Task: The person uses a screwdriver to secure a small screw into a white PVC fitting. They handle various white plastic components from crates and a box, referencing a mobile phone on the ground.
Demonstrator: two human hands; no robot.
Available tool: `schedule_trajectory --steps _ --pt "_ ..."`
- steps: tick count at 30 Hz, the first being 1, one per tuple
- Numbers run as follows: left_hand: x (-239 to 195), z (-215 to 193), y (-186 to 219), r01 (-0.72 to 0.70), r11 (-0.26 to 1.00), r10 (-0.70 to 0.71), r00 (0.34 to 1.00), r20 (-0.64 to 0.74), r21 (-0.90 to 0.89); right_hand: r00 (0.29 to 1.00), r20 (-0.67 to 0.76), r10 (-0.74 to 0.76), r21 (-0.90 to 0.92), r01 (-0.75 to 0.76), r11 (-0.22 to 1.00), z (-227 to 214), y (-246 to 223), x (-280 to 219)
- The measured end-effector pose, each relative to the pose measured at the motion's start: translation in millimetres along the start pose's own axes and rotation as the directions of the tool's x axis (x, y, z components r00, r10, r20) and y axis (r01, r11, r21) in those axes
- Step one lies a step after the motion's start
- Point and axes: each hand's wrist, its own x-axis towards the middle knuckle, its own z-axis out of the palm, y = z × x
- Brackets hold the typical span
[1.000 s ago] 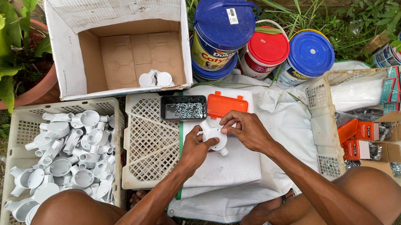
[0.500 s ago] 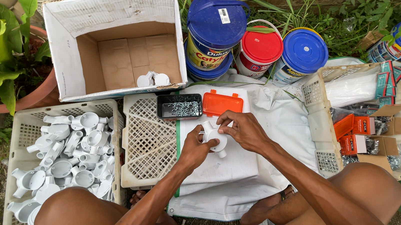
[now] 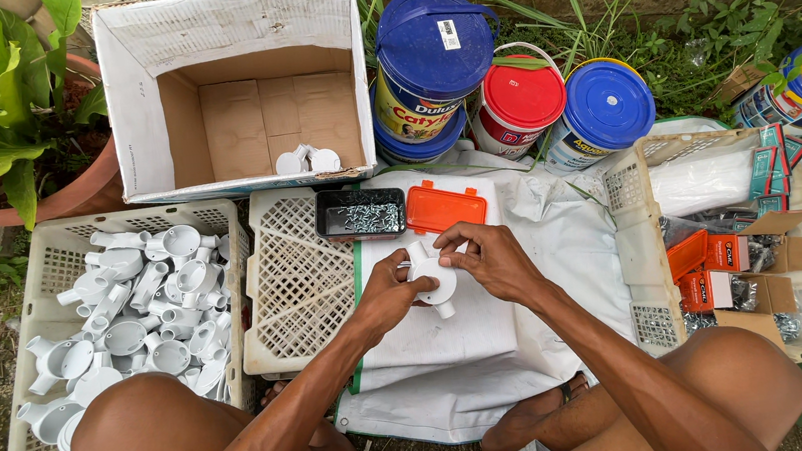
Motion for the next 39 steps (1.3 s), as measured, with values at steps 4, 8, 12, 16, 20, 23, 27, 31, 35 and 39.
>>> schedule_trajectory --steps 4,8,12,16,20,23,27,31,35,39 --pt "1.8 -2.0 -4.0 0.001 1.0 -0.002 1.0 0.007 0.011 1.0 0.024 0.019 -0.01 -0.019 1.0 0.4 -9.5 -2.3" --pt "5.1 -5.4 -10.8 0.011 1.0 -0.011 1.0 0.003 0.023 0.999 0.038 0.022 -0.043 -0.021 0.999 1.1 -16.5 -3.0" --pt "3.0 -3.1 -6.0 0.017 1.0 -0.017 1.0 0.002 0.016 0.999 0.037 0.002 -0.057 0.0 0.998 1.4 -14.1 -0.5" --pt "5.8 -6.4 -9.7 0.007 1.0 -0.007 1.0 0.009 0.028 0.999 0.032 -0.002 -0.06 0.003 0.998 2.1 -14.6 1.0" --pt "0.1 -6.5 -5.1 0.006 1.0 -0.006 1.0 0.018 0.022 0.999 0.033 -0.039 -0.065 0.041 0.997 4.1 -16.3 1.9" --pt "1.7 -9.3 -9.0 -0.002 1.0 0.002 0.999 0.034 0.008 0.997 0.031 -0.065 -0.063 0.067 0.996 5.9 -13.3 2.1" --pt "-1.3 -9.3 -5.0 -0.012 1.0 0.013 0.998 0.057 -0.009 0.996 0.024 -0.081 -0.053 0.082 0.995 7.3 -10.0 3.0" --pt "0.8 -12.2 -12.1 -0.016 1.0 0.017 0.998 0.065 -0.02 0.996 0.029 -0.089 -0.051 0.09 0.995 8.1 -10.2 2.6" --pt "3.2 -13.1 -16.0 0.0 0.998 0.003 0.999 0.05 -0.062 0.999 0.042 -0.014 -0.008 0.014 1.0 6.7 -15.2 2.6" --pt "5.1 -14.3 -15.4 -0.005 0.995 0.009 0.999 0.044 -0.095 0.998 0.041 0.044 0.061 -0.046 0.997 2.3 -10.4 6.0"
